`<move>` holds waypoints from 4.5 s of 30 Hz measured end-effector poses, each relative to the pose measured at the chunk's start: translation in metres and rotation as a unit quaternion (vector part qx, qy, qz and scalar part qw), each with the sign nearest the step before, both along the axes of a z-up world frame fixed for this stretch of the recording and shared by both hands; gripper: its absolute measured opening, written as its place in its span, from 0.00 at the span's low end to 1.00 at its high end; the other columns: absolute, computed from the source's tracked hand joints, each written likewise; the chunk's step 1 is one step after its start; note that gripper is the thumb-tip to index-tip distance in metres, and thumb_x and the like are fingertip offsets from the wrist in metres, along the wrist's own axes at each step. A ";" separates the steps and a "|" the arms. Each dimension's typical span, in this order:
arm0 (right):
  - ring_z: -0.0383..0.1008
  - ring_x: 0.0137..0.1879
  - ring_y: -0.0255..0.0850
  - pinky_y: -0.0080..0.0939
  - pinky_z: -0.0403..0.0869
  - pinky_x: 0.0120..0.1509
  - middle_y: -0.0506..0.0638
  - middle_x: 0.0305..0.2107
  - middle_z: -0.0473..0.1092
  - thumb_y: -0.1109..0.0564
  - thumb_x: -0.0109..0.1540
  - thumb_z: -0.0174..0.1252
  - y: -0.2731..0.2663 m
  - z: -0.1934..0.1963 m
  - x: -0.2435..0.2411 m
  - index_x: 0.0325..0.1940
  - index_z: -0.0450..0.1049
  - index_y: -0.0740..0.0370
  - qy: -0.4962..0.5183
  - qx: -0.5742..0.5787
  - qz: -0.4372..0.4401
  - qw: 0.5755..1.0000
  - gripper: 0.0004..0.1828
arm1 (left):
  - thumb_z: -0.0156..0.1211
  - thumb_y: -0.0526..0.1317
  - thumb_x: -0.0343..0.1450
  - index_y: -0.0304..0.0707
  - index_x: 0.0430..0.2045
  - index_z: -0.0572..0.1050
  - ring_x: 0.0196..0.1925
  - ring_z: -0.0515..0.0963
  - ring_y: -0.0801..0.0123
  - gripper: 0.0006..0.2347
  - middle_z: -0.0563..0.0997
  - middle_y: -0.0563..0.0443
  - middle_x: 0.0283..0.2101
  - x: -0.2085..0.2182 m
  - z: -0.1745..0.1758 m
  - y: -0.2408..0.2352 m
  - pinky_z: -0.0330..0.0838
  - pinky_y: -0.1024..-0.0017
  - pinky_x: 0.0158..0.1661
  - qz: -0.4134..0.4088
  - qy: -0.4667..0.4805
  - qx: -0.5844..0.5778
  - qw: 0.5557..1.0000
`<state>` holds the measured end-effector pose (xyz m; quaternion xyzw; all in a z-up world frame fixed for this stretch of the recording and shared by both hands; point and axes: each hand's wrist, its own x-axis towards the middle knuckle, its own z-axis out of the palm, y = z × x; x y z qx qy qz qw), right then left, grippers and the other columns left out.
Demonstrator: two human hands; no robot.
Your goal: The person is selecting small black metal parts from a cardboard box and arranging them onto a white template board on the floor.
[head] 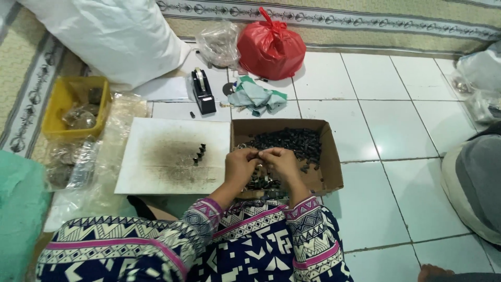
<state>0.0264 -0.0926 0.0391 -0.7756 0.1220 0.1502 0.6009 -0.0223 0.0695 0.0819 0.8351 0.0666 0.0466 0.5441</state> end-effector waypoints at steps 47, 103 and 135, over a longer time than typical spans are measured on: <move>0.79 0.34 0.43 0.40 0.80 0.39 0.60 0.26 0.79 0.63 0.56 0.69 0.096 0.049 -0.074 0.39 0.83 0.68 -0.086 -0.024 0.201 0.976 0.08 | 0.68 0.28 0.65 0.32 0.33 0.85 0.27 0.86 0.60 0.06 0.85 0.37 0.25 -0.081 -0.023 0.117 0.78 0.72 0.25 -0.038 -0.048 -0.081 0.995; 0.81 0.37 0.44 0.42 0.81 0.42 0.53 0.30 0.80 0.59 0.57 0.70 0.152 -0.016 0.031 0.42 0.84 0.55 -0.257 -0.139 0.139 0.946 0.09 | 0.58 0.29 0.71 0.32 0.51 0.79 0.54 0.81 0.46 0.14 0.81 0.34 0.48 0.018 -0.043 0.156 0.79 0.60 0.51 0.131 -0.034 -0.111 0.985; 0.76 0.46 0.49 0.47 0.77 0.51 0.53 0.34 0.75 0.62 0.61 0.60 0.164 0.002 0.030 0.44 0.83 0.54 -0.342 -0.239 0.243 0.876 0.10 | 0.60 0.31 0.69 0.50 0.53 0.80 0.56 0.81 0.51 0.18 0.85 0.43 0.48 0.022 -0.060 0.138 0.76 0.60 0.54 0.127 0.031 -0.120 0.984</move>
